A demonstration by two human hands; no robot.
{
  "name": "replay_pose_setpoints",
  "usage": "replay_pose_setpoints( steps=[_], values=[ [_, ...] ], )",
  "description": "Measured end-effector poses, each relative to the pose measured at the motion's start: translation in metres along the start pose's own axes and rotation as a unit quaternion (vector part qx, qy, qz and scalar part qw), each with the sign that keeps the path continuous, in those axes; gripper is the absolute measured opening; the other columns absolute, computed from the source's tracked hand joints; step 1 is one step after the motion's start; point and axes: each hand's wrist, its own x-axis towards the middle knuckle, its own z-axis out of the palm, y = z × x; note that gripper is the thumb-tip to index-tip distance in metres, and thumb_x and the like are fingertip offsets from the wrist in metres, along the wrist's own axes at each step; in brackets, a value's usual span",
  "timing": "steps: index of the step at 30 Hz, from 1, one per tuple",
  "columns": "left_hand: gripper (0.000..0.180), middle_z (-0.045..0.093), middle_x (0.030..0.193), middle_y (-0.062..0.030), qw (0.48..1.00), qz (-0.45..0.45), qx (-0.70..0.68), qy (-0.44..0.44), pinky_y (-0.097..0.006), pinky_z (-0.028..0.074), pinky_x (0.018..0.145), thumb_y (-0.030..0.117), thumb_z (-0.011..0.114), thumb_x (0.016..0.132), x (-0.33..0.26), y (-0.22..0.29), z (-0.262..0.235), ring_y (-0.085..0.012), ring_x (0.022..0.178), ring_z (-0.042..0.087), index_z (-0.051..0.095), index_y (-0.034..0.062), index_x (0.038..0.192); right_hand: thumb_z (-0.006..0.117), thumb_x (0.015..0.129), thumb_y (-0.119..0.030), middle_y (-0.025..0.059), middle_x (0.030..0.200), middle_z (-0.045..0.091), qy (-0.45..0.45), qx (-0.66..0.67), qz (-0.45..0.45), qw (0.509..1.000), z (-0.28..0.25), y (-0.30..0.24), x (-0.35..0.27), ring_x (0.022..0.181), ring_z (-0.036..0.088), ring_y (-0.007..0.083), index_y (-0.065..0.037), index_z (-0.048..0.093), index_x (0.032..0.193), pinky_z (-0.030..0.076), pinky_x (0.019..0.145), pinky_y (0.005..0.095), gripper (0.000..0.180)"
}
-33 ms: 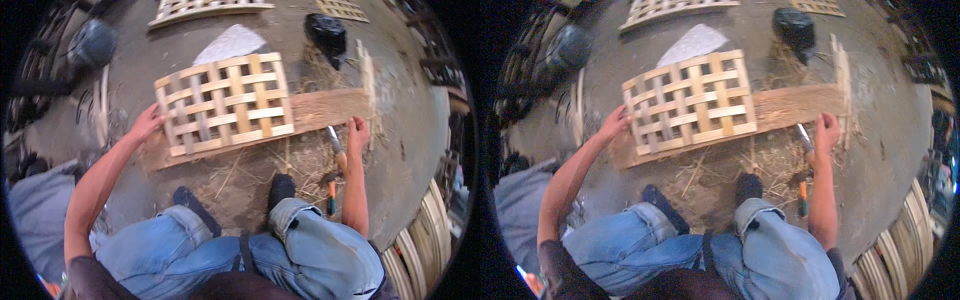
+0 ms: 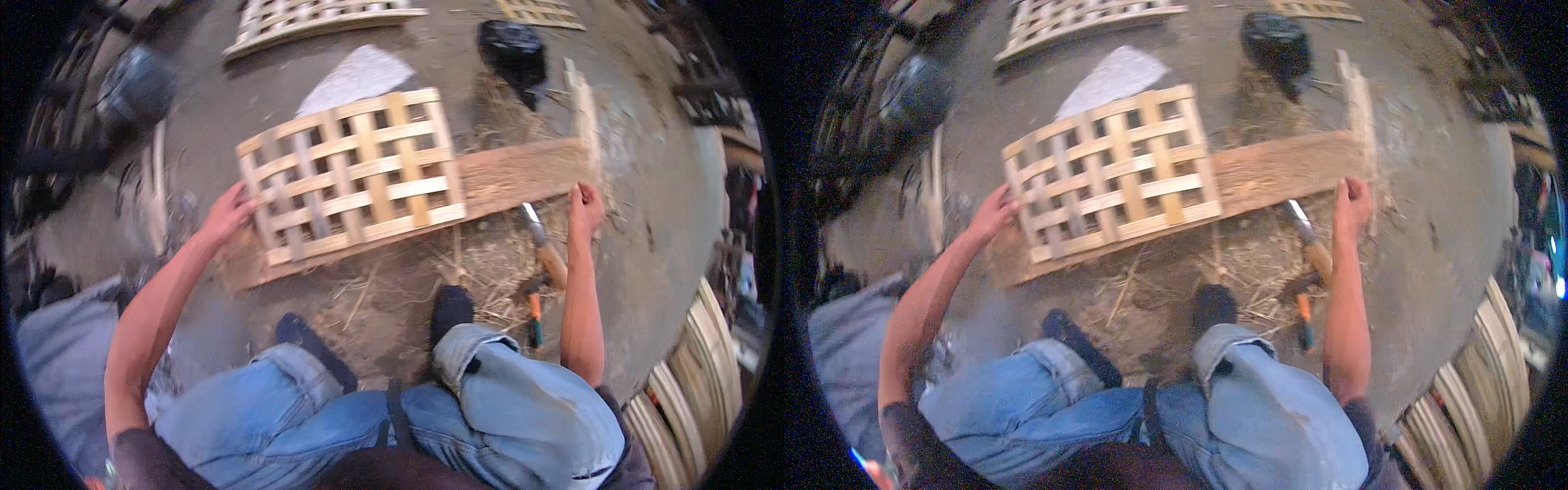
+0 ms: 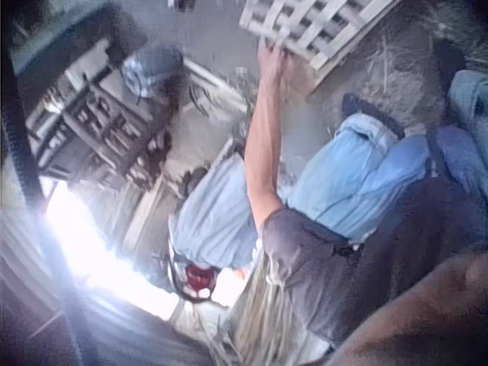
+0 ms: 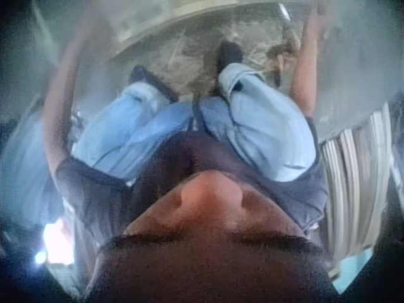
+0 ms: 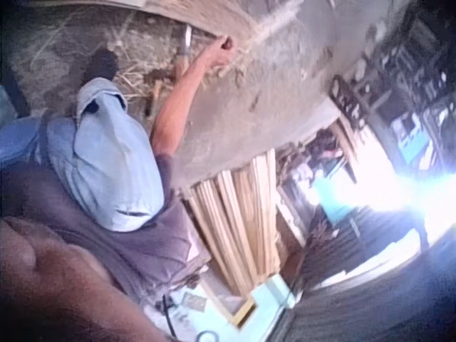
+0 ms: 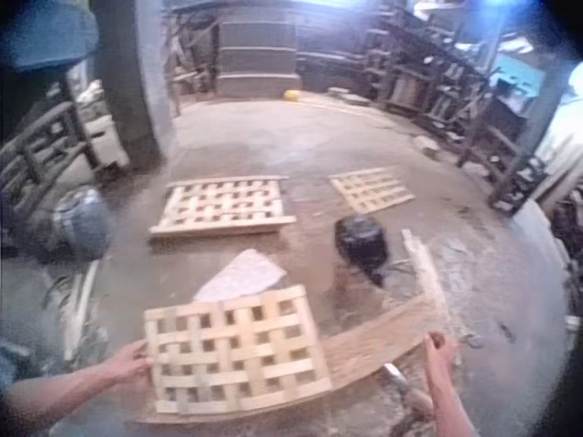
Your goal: The person assembles a wooden lattice panel by hand, inserting thin wooden strips into a frame and tapping them into place with a hammer. They flip the panel to work on both sides and use a machete to trim excess material.
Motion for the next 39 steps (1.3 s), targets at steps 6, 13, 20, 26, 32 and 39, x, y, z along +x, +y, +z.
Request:
replay_pose_setpoints(
  steps=[6,13,20,26,32,39],
  values=[
    [0.061,0.062,0.111,-0.0034,0.998,-0.001,-0.055,-0.013,-0.023,0.043,0.066,0.014,0.056,0.094,-0.002,0.001,0.007,-0.0092,0.083,0.054,0.031,0.0035,0.149,0.07,0.077,-0.025,0.0117,0.091,0.074,0.044,-0.278,0.044,0.958,-0.08,0.134,0.108,0.086,0.071,0.026,-0.008,0.074,0.097,0.054,0.08,0.0379,0.027],
    [0.054,0.062,0.109,-0.0036,0.999,-0.01,-0.015,0.026,-0.023,0.043,0.066,0.012,0.055,0.093,-0.004,-0.017,-0.003,-0.0071,0.081,0.053,0.038,0.0037,0.144,0.072,0.075,-0.026,0.0166,0.085,0.072,-0.051,-0.291,0.007,0.955,-0.066,0.143,0.082,0.081,0.07,0.031,-0.007,0.075,0.086,0.053,0.077,0.0396,0.022],
    [0.047,0.062,0.108,-0.0023,1.0,-0.004,0.015,0.003,-0.024,0.043,0.07,0.011,0.052,0.093,-0.006,0.003,0.003,-0.0085,0.087,0.054,0.044,0.0062,0.139,0.077,0.073,-0.032,0.0146,0.082,0.071,-0.059,-0.327,0.004,0.943,-0.059,0.107,0.085,0.081,0.068,0.0327,-0.007,0.074,0.082,0.052,0.075,0.0439,0.026],
    [0.047,0.063,0.106,-0.0007,1.0,0.004,0.017,-0.009,-0.026,0.043,0.075,0.01,0.051,0.093,-0.004,0.008,0.011,-0.0096,0.093,0.056,0.045,0.008,0.139,0.072,0.08,-0.028,0.0173,0.083,0.07,0.119,-0.325,0.027,0.938,-0.076,0.146,0.107,0.085,0.067,0.0346,-0.008,0.073,0.084,0.051,0.078,0.0467,0.021],
    [0.05,0.063,0.111,-0.0031,0.999,0.003,0.032,-0.019,-0.026,0.043,0.075,0.01,0.053,0.093,-0.006,0.008,0.011,-0.0098,0.092,0.056,0.042,0.0059,0.142,0.071,0.08,-0.034,0.0157,0.083,0.071,0.058,-0.374,-0.04,0.925,-0.09,0.158,0.1,0.083,0.069,0.0325,-0.006,0.074,0.087,0.051,0.08,0.0427,0.029],
    [0.051,0.063,0.115,-0.0057,1.0,0.007,0.003,0.001,-0.027,0.045,0.079,0.011,0.054,0.093,-0.015,0.002,0.004,-0.0117,0.097,0.058,0.041,0.0058,0.143,0.07,0.081,-0.035,0.0206,0.094,0.071,0.009,-0.355,0.099,0.93,-0.08,0.12,0.085,0.091,0.068,0.0374,-0.006,0.072,0.102,0.052,0.083,0.046,0.036]
  ],
)
